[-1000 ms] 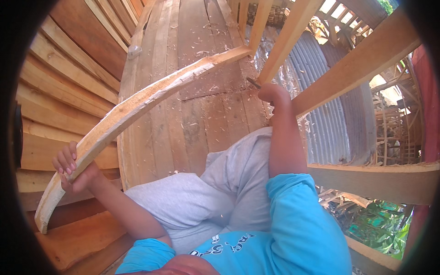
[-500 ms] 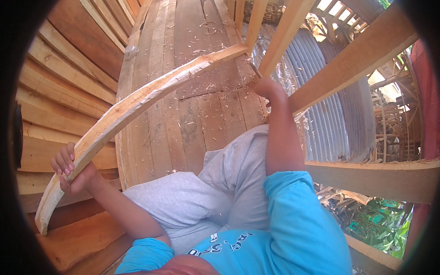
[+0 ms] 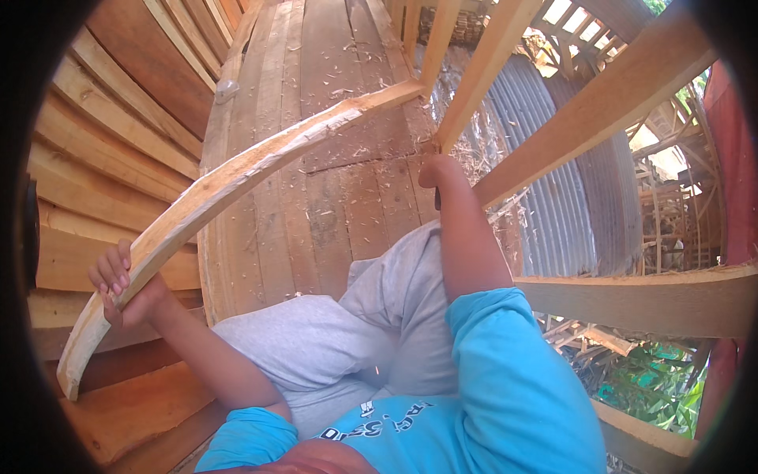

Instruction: The person sits on a wooden floor and uses a knife to shave and shape a long, curved piece of wood. They hold the wood with their left hand and repeatedly scrape the surface with the knife in their right hand, creating wood shavings.

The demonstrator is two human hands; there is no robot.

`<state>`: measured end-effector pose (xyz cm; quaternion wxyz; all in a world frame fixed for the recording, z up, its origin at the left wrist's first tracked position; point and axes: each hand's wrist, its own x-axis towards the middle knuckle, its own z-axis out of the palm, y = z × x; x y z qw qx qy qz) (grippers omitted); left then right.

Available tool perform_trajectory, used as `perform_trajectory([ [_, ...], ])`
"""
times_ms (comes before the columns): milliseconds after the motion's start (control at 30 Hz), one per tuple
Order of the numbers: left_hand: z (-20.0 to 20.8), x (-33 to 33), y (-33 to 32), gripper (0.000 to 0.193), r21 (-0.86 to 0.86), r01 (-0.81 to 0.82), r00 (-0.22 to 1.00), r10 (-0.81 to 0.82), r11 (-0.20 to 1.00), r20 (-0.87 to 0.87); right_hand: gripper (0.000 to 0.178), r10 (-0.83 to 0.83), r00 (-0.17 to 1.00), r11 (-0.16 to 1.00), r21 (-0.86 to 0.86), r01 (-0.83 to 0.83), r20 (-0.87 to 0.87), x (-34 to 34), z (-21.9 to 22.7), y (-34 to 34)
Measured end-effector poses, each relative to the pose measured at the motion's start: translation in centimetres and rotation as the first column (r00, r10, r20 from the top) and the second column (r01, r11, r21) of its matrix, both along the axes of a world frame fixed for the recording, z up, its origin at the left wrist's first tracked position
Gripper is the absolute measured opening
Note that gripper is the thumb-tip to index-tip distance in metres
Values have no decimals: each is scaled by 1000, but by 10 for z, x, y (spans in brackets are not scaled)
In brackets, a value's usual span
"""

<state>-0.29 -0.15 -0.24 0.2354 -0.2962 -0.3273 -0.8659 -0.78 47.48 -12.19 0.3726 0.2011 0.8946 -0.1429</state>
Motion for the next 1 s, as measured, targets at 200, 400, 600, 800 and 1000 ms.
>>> perform_trajectory([
  [200,-1,-3,4,28,16,16,1000,-16,1000,6,31,-222,958,969,-148,197,-182,-35,-89,3],
  [400,6,-3,12,24,-4,-16,1000,16,1000,-8,34,-408,913,898,-189,398,-14,-39,-102,0],
  [600,3,0,7,24,3,-23,999,23,1000,-23,33,-412,904,906,-161,393,-112,-11,-50,-43],
  [800,0,0,2,23,16,-10,1000,10,1000,2,36,-239,956,971,-30,237,-169,-8,-50,-43],
  [1000,3,1,7,19,29,12,1000,-12,1000,-4,38,-277,958,961,-2,278,-75,2,-91,-14],
])
